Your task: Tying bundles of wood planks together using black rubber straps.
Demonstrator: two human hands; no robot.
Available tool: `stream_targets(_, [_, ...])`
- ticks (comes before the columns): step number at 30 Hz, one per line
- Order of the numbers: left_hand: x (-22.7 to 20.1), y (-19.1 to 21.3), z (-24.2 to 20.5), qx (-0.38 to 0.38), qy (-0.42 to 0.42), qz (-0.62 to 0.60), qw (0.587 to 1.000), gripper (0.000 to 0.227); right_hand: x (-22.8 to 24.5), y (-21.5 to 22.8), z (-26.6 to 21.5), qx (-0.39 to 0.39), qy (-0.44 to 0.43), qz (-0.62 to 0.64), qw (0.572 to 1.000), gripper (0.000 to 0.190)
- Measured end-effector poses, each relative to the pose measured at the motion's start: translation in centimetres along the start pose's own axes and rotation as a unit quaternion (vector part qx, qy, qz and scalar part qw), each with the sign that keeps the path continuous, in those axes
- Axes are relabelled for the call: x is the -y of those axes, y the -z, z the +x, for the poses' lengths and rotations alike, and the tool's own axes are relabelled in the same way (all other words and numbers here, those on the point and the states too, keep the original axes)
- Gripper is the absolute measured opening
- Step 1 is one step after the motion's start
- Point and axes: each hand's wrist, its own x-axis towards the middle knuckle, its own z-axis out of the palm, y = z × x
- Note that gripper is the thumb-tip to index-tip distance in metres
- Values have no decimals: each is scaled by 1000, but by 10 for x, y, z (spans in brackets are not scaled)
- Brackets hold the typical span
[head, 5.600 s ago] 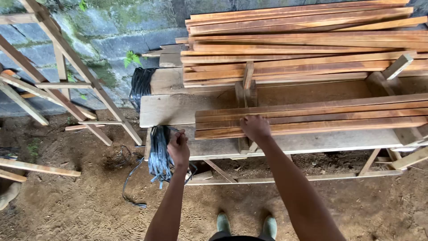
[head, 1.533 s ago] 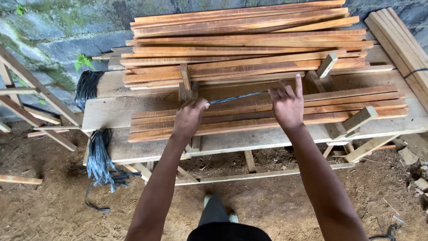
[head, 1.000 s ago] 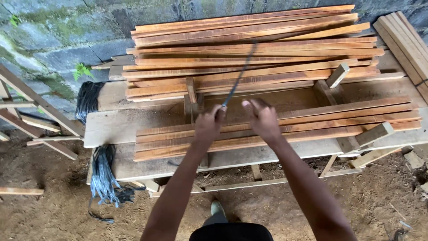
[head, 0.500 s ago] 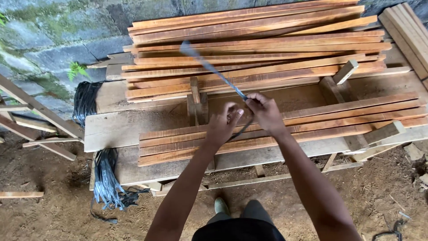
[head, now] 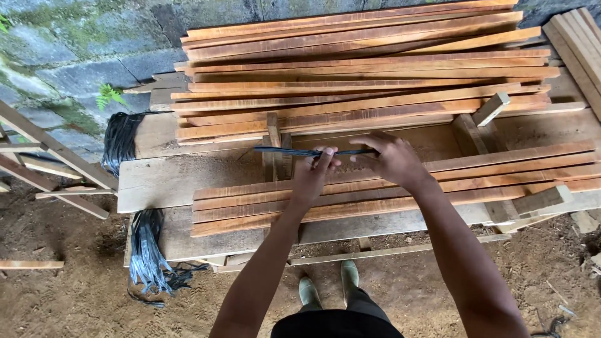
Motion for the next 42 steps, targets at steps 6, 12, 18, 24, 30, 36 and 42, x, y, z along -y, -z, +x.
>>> stream_targets(6, [10, -21, 4, -32, 17, 26, 999, 37, 27, -8, 10, 9, 23, 124, 992, 34])
stream_targets(12, [28, -14, 12, -51, 17, 8, 999, 31, -35, -20, 2, 5, -13, 168, 986, 19])
stream_targets(18, [62, -6, 9, -80, 37, 1, 996, 31, -72, -21, 7, 18, -73, 173, 982, 14])
stream_targets(24, [66, 10, -10, -163, 79, 6, 983, 29, -119, -49, 16, 48, -122, 109, 985, 19])
stream_targets(30, [82, 15, -39, -221, 131, 69, 964, 33, -220, -103, 21, 85, -132, 62, 986, 16])
stream_targets(36, [96, 3, -81, -203, 117, 169, 957, 26, -249, -119, 22, 130, -146, 50, 980, 19])
stream_targets(42, [123, 4, -127, -155, -39, 325, 932, 17, -271, -151, 7, 205, -170, 14, 964, 21])
